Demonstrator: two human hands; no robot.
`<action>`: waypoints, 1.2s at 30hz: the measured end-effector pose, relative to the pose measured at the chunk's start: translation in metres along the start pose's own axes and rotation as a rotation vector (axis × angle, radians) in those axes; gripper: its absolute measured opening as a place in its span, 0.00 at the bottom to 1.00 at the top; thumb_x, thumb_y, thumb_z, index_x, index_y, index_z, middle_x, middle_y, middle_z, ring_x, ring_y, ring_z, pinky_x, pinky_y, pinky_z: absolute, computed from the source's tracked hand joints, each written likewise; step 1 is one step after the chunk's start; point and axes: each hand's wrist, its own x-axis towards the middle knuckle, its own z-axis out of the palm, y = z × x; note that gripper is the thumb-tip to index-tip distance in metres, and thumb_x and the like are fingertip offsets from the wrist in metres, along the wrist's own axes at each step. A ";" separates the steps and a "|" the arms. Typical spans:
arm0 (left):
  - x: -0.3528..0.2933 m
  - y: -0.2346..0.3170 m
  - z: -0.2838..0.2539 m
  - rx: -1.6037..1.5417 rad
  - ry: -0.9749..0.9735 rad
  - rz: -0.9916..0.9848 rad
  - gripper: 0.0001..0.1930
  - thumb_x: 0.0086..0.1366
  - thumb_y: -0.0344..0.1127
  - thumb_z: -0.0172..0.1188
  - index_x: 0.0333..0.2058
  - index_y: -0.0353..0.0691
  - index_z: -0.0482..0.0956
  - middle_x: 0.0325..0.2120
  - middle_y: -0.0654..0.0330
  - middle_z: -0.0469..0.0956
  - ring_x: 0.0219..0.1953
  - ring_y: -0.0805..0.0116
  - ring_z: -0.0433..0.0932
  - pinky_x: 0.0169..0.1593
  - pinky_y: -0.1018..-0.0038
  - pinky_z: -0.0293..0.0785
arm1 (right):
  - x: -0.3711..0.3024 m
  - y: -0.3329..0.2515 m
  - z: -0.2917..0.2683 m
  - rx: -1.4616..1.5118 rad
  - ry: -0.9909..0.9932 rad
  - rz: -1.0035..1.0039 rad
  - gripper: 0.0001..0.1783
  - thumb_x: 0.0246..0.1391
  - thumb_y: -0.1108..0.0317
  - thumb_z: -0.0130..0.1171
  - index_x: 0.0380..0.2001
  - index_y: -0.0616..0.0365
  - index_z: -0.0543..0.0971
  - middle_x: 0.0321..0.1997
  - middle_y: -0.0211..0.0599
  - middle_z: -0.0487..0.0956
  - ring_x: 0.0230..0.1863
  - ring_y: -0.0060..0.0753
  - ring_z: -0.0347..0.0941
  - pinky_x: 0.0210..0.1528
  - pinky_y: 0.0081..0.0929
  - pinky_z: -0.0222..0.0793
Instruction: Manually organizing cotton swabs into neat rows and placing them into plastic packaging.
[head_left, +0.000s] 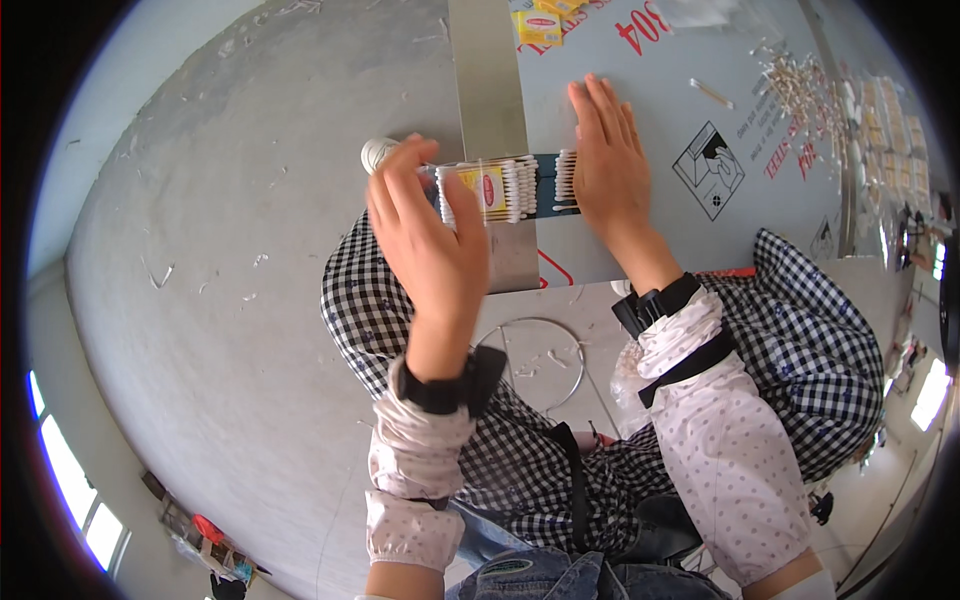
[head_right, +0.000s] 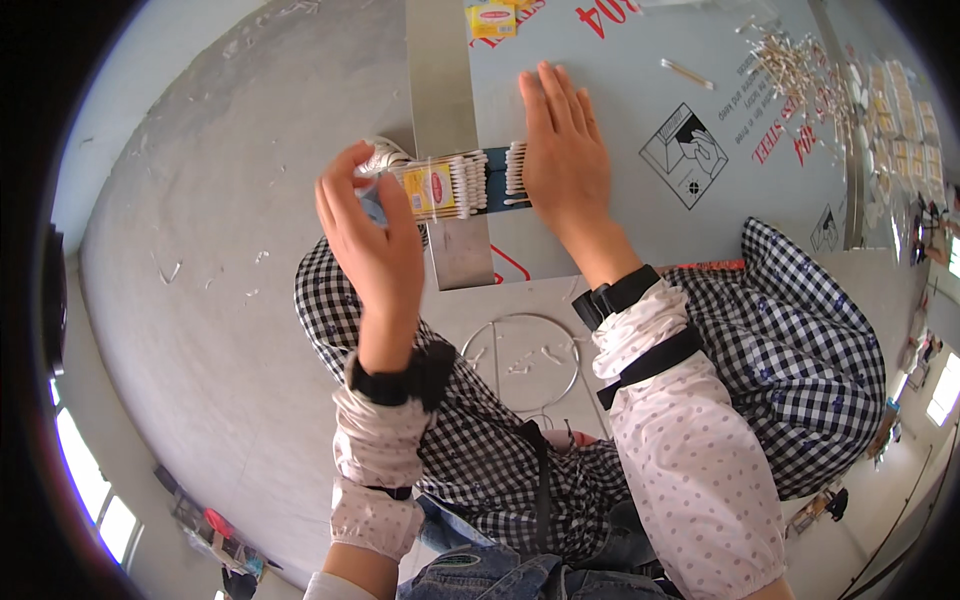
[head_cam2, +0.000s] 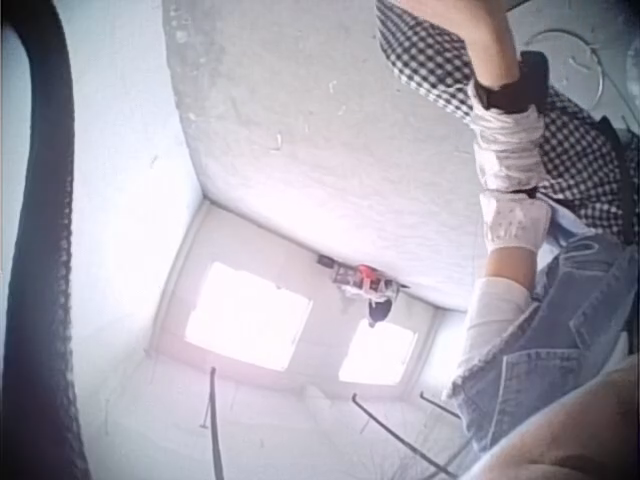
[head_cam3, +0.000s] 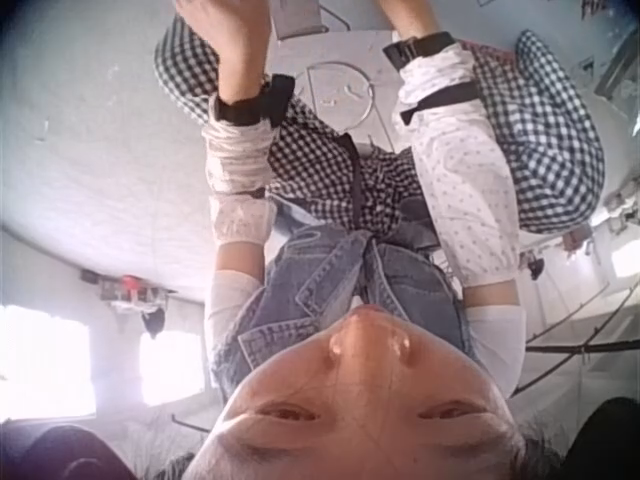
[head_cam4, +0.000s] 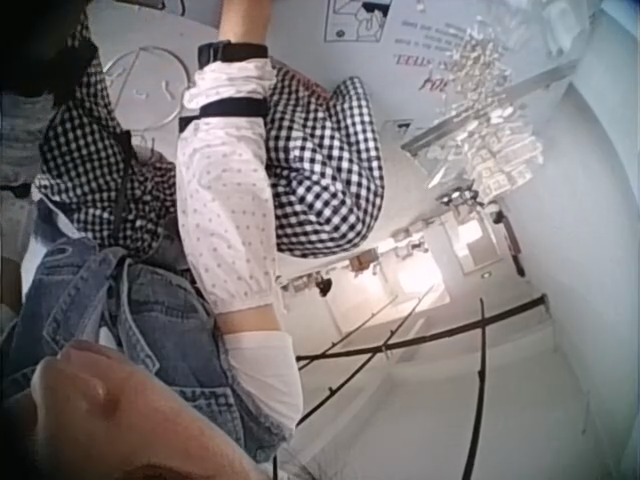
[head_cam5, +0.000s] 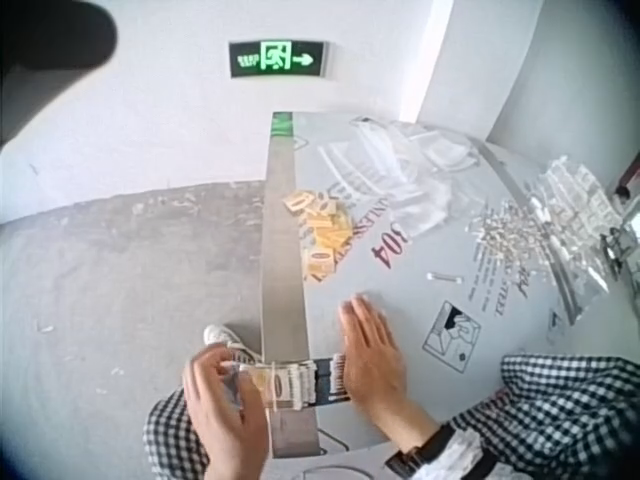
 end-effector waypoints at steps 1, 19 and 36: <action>0.006 -0.011 0.006 0.153 -0.037 0.080 0.09 0.64 0.30 0.58 0.41 0.35 0.75 0.42 0.52 0.78 0.37 0.55 0.76 0.39 0.61 0.73 | -0.001 0.002 0.000 0.003 0.000 -0.005 0.29 0.59 0.79 0.47 0.65 0.62 0.66 0.70 0.49 0.66 0.72 0.48 0.59 0.73 0.45 0.55; 0.001 -0.028 0.047 -0.090 -0.252 -0.321 0.21 0.72 0.40 0.55 0.19 0.36 0.75 0.12 0.54 0.71 0.14 0.53 0.70 0.21 0.62 0.64 | 0.000 -0.025 0.006 0.073 0.018 0.021 0.33 0.53 0.82 0.50 0.65 0.63 0.65 0.70 0.48 0.66 0.71 0.48 0.61 0.73 0.45 0.56; 0.004 -0.018 0.043 -0.036 -0.154 -0.188 0.21 0.72 0.40 0.55 0.21 0.34 0.76 0.13 0.52 0.71 0.13 0.57 0.67 0.21 0.65 0.64 | 0.003 -0.041 -0.005 0.231 0.000 -0.032 0.32 0.54 0.85 0.46 0.64 0.60 0.67 0.68 0.43 0.69 0.70 0.45 0.63 0.71 0.45 0.60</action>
